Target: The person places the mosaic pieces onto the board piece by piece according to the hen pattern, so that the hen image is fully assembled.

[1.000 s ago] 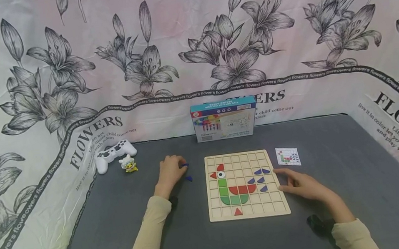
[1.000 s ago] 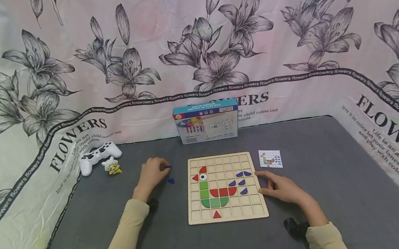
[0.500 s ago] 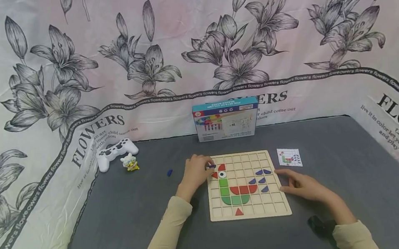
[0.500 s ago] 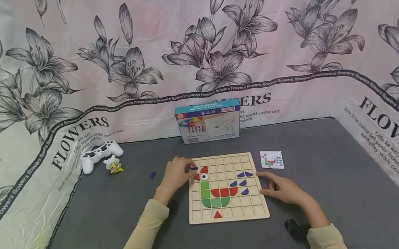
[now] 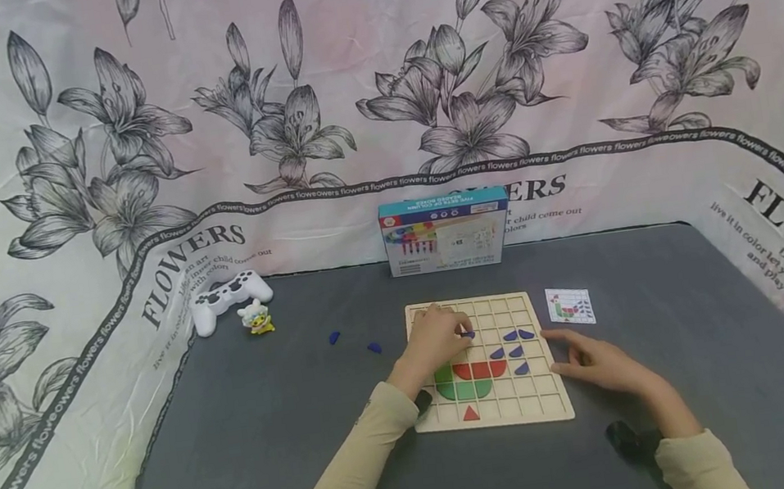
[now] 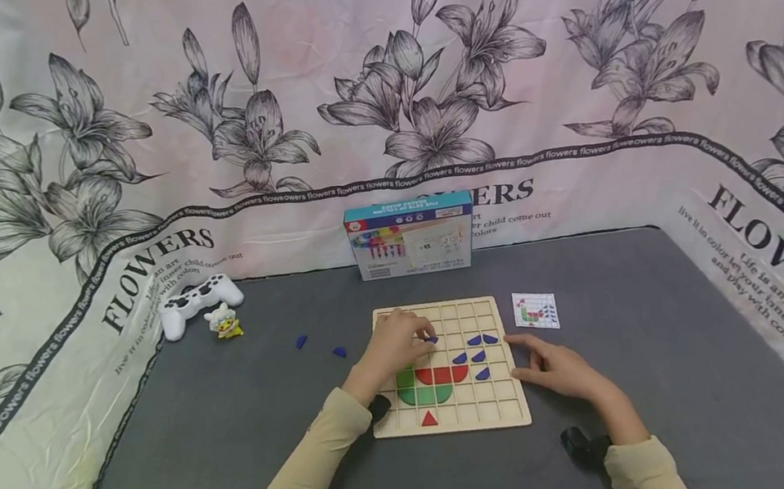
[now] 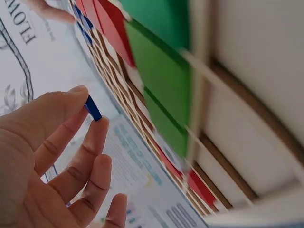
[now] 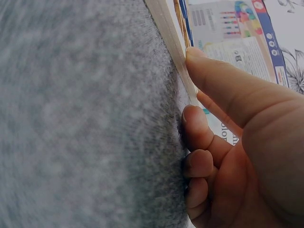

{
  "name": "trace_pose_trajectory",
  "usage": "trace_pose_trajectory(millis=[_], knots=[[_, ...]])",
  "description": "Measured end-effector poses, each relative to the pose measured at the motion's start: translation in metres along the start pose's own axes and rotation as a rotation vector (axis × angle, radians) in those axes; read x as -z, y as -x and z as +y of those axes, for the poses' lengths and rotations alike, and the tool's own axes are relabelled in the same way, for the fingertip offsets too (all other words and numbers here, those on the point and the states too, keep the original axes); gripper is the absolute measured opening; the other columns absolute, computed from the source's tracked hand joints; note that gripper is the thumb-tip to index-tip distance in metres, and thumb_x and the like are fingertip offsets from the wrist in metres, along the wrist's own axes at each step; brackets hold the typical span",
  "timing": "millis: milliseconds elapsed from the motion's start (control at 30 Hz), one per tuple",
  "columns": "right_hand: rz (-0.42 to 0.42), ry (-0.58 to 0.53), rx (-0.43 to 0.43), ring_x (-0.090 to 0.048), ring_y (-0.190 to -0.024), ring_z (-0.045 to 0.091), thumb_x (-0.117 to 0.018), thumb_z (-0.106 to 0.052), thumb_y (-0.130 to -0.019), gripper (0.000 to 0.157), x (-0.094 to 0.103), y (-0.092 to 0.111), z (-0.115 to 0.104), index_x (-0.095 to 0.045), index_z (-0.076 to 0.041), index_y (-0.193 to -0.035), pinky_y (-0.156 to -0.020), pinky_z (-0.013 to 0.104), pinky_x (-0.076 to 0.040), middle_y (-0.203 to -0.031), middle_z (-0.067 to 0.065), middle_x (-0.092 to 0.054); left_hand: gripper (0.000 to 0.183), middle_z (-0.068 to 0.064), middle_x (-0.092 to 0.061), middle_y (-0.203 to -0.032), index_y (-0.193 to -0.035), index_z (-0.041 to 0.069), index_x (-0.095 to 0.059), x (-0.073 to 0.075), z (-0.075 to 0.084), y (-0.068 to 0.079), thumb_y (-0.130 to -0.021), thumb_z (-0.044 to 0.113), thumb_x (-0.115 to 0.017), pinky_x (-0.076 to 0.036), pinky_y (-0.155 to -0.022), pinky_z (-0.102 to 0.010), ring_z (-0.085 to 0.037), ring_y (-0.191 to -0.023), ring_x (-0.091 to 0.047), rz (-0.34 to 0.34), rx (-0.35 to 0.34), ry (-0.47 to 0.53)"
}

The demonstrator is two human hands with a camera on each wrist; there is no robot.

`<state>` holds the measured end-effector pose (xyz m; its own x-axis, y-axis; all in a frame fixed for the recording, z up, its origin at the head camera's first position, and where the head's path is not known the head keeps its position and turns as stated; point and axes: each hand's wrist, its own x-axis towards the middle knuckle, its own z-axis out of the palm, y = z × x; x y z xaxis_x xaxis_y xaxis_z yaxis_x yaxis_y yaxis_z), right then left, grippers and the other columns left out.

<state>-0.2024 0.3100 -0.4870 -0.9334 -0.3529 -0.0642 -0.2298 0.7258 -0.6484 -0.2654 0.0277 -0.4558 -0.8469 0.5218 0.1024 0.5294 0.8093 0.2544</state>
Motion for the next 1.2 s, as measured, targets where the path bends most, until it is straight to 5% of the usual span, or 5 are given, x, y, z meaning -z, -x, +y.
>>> trace_pose_trajectory(millis=[467,867,1200], knots=[[0.001,0.014,0.017,-0.039,-0.053,0.003,-0.065,-0.034,-0.086,0.056,0.001,-0.001,0.001,-0.045,-0.014,-0.135,-0.049,0.022,-0.033,-0.068,-0.003,-0.046,0.013,0.012,-0.064,-0.089,-0.096,0.029,-0.07,-0.007,0.041,-0.021,-0.085,0.034,-0.066,-0.037,-0.08,-0.032,-0.01,-0.087,-0.048,-0.107,-0.103,-0.028],[0.0,-0.009,0.022,-0.038,-0.054,0.003,-0.064,-0.033,-0.086,0.056,0.001,0.0,0.001,-0.045,-0.015,-0.135,-0.05,0.022,-0.032,-0.069,-0.003,-0.046,0.01,0.017,-0.06,-0.077,-0.092,0.029,-0.07,-0.022,0.055,-0.041,-0.083,0.034,-0.068,-0.033,-0.072,-0.026,-0.005,-0.078,-0.044,-0.151,-0.19,0.032],[-0.002,-0.023,0.03,-0.038,-0.054,0.003,-0.064,-0.033,-0.087,0.055,0.0,0.001,0.0,-0.045,-0.017,-0.135,-0.049,0.022,-0.032,-0.07,-0.002,-0.047,0.012,0.018,-0.06,-0.083,-0.093,0.03,-0.07,-0.031,0.067,-0.051,-0.082,0.035,-0.069,-0.034,-0.072,-0.025,-0.004,-0.08,-0.045,-0.197,-0.219,-0.024]])
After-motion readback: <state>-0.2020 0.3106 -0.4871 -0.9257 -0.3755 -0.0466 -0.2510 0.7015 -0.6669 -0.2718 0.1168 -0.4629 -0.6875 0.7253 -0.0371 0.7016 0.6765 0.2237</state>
